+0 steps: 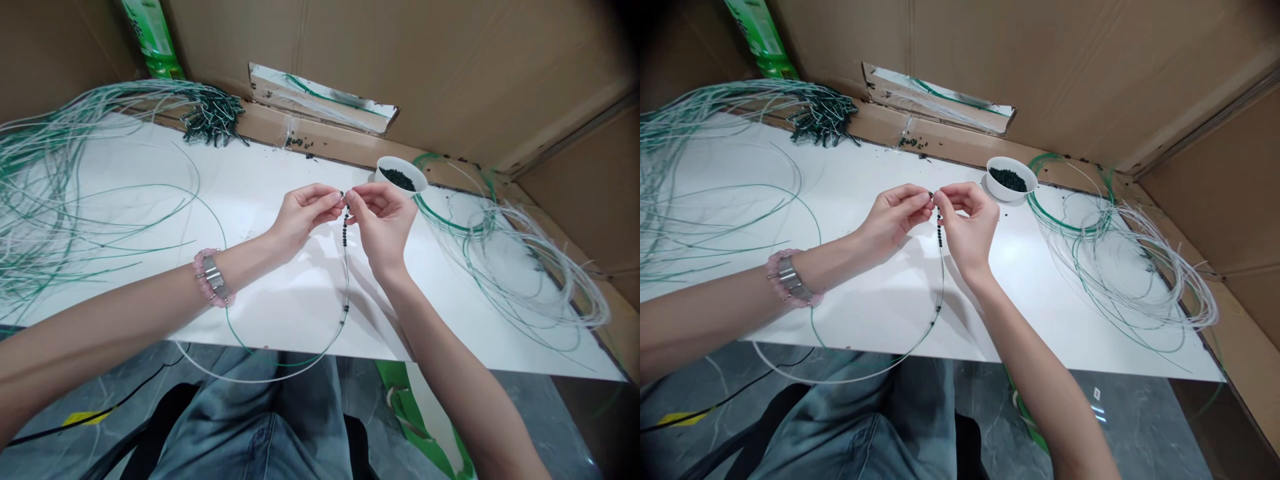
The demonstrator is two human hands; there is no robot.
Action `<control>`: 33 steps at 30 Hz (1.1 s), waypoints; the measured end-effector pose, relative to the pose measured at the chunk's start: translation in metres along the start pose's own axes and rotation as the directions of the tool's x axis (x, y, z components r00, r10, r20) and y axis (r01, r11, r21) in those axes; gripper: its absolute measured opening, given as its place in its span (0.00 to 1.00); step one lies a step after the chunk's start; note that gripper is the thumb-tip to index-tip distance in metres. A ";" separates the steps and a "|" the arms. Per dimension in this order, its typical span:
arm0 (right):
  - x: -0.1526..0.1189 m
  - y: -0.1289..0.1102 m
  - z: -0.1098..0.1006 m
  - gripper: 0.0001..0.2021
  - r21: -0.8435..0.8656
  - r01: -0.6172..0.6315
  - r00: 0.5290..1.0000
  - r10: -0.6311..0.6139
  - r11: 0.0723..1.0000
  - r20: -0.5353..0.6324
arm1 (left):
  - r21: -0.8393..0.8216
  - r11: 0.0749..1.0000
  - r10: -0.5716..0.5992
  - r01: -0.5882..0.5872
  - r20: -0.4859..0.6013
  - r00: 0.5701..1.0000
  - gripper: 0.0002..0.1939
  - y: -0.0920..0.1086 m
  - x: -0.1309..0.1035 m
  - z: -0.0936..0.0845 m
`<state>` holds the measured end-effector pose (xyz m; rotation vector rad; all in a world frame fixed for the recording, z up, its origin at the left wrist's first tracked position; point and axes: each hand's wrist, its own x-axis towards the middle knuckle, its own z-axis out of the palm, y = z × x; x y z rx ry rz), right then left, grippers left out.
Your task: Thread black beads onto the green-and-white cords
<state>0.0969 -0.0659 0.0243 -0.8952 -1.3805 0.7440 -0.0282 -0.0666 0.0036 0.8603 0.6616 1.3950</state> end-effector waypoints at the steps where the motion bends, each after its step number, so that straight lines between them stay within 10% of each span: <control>1: 0.000 0.000 0.000 0.05 -0.009 -0.001 1.000 0.001 1.000 0.000 | 0.002 1.000 0.001 -0.001 0.002 1.000 0.07 0.000 0.000 0.000; 33: -0.001 -0.001 0.000 0.05 -0.015 0.015 1.000 -0.015 1.000 -0.010 | 0.013 0.999 -0.038 0.038 -0.035 0.999 0.03 0.002 -0.001 0.002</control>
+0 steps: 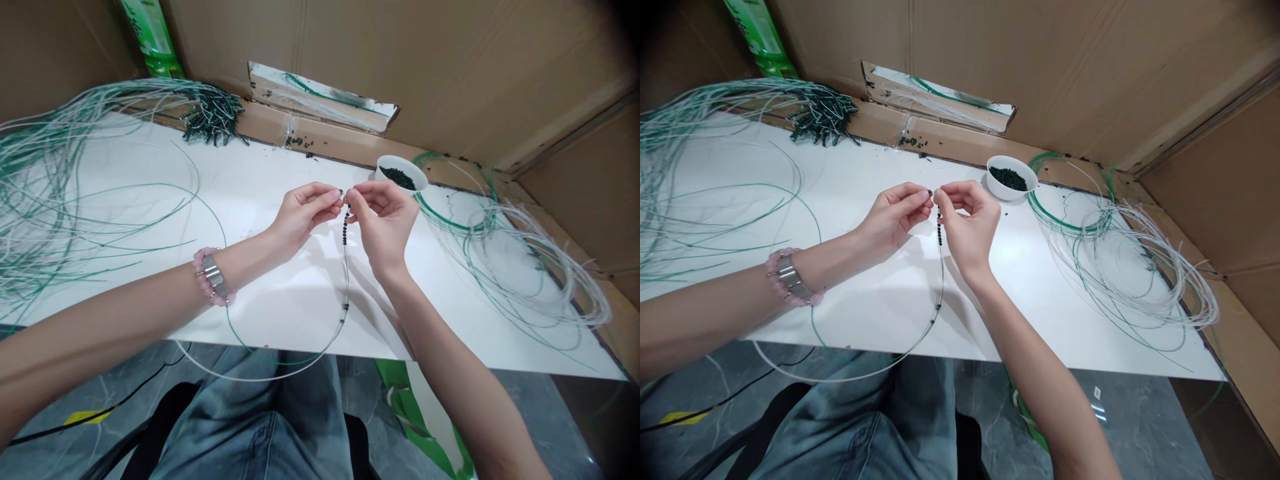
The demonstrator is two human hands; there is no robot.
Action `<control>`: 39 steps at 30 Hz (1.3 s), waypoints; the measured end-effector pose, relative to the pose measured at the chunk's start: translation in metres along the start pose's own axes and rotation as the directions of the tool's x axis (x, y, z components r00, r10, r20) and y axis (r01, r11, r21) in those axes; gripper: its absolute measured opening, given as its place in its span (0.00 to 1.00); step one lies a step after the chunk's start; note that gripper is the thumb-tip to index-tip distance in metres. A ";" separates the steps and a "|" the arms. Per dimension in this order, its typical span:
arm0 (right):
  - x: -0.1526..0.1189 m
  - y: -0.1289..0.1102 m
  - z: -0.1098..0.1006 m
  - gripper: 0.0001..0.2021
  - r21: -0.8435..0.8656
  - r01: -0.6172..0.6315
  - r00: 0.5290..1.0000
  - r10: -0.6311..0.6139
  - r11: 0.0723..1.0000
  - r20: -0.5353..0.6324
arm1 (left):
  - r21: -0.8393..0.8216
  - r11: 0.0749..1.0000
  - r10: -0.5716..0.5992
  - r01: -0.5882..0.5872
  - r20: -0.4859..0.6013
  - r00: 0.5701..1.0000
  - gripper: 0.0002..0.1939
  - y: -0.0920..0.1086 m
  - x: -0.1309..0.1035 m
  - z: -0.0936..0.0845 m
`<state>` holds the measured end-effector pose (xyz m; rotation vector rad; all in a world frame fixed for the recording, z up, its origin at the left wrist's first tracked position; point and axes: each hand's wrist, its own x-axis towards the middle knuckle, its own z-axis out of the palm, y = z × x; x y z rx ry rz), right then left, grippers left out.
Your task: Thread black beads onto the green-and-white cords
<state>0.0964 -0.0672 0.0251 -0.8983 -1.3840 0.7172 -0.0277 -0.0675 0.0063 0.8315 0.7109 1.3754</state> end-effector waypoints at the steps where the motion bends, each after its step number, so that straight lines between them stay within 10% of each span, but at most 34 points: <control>1: 0.000 0.000 0.000 0.05 0.006 0.003 1.000 -0.003 1.000 0.001 | -0.007 1.000 0.004 -0.004 0.006 1.000 0.03 0.000 0.000 0.000; 20: -0.001 0.001 0.002 0.05 0.036 0.023 1.000 -0.023 0.999 -0.005 | -0.011 0.997 0.075 -0.074 0.055 0.996 0.07 -0.002 -0.001 -0.001; 39: -0.002 -0.013 -0.004 0.08 -0.173 0.109 0.994 -0.111 0.979 -0.006 | -0.237 0.952 -0.191 0.195 0.038 0.981 0.05 0.006 -0.007 0.007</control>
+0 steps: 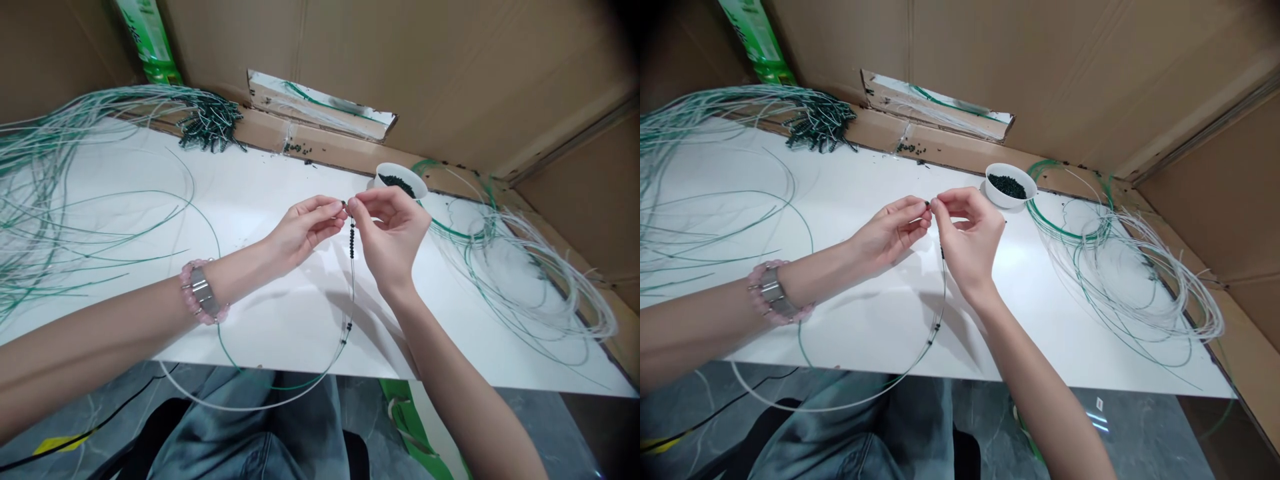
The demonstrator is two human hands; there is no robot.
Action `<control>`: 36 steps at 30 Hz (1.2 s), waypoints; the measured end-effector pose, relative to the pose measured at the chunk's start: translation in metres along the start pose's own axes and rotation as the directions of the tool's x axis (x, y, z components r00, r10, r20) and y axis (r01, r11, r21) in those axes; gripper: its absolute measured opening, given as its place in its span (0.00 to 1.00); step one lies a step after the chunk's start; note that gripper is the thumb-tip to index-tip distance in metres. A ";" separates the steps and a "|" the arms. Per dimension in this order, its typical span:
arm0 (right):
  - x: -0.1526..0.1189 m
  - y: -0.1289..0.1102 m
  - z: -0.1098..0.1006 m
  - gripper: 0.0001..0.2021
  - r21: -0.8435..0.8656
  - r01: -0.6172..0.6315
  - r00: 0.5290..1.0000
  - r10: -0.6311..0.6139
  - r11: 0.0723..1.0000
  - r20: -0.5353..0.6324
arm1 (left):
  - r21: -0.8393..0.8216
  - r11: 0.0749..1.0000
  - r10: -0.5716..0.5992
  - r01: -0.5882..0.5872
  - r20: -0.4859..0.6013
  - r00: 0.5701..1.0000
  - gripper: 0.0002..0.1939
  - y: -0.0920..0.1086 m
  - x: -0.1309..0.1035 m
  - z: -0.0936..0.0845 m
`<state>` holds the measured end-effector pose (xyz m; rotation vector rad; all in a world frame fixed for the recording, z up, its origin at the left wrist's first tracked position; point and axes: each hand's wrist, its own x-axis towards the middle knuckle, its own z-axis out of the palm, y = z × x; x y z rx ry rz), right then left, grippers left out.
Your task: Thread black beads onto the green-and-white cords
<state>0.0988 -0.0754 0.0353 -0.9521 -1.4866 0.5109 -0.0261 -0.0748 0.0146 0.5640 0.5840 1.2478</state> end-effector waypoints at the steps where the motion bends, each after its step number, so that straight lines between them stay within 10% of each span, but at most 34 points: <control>1: 0.000 0.000 0.000 0.08 0.008 -0.002 1.000 0.002 1.000 0.004 | 0.000 1.000 0.004 -0.004 0.001 1.000 0.06 0.000 0.000 0.000; 36: -0.004 0.001 0.000 0.03 0.021 -0.082 0.996 0.082 0.996 0.025 | 0.092 0.992 0.085 -0.082 -0.028 0.996 0.09 -0.005 0.000 -0.003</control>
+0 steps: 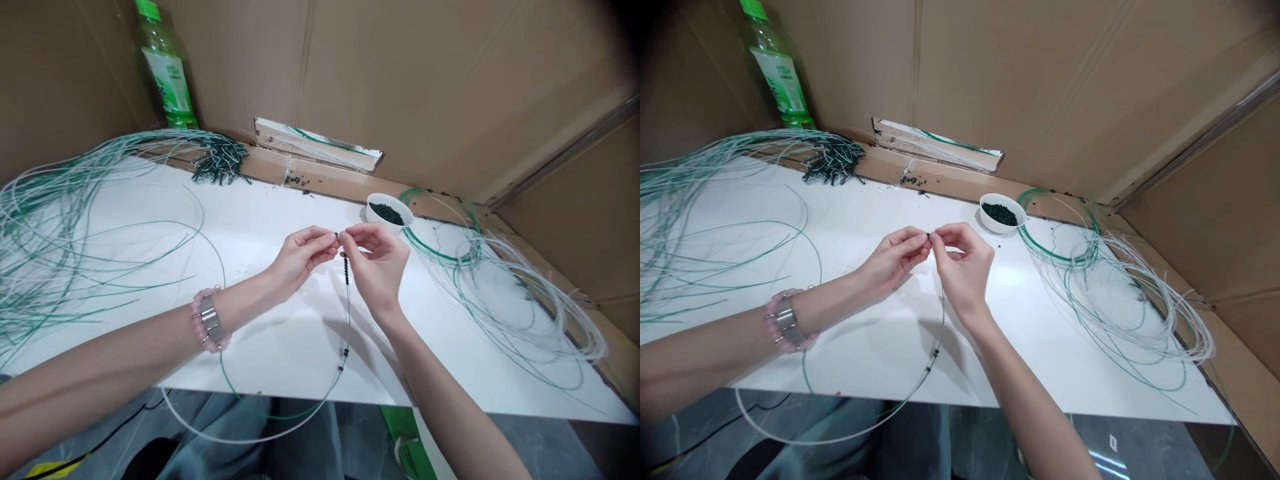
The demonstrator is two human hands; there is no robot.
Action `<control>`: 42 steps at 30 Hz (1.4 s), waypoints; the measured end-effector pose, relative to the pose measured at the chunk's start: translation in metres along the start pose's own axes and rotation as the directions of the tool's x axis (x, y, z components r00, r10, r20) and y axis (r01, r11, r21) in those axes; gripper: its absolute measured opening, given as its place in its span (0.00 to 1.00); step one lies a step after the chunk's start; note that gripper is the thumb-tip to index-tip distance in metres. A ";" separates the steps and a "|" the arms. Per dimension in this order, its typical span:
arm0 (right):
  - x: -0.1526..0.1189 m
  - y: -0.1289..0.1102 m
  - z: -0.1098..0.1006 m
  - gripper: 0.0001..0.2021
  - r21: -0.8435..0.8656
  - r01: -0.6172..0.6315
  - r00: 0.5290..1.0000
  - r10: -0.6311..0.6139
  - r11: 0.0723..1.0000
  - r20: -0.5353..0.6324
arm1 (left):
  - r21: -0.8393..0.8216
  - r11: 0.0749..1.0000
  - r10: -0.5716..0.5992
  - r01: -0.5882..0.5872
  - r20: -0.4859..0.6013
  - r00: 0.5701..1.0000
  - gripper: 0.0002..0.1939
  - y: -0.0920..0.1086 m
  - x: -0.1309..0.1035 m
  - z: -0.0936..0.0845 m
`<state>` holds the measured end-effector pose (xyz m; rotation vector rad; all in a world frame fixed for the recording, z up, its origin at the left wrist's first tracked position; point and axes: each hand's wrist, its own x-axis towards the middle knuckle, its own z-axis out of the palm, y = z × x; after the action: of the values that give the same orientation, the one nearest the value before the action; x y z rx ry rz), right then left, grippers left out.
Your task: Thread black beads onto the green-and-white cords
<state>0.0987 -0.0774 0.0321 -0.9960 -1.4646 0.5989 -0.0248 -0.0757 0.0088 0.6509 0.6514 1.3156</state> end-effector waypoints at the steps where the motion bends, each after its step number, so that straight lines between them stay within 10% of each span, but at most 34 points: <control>1: 0.000 0.000 0.000 0.03 0.002 0.005 1.000 -0.005 1.000 0.000 | 0.017 1.000 0.015 -0.015 0.006 1.000 0.09 0.000 0.000 0.000; 42: 0.000 0.009 -0.004 0.05 -0.208 0.272 0.962 -0.270 0.939 0.038 | 0.381 0.902 0.173 -0.204 0.113 0.978 0.11 0.012 0.000 0.000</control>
<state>0.1046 -0.0742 0.0254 -0.9317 -1.6643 0.2506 -0.0330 -0.0743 0.0175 1.1093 0.8141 1.3416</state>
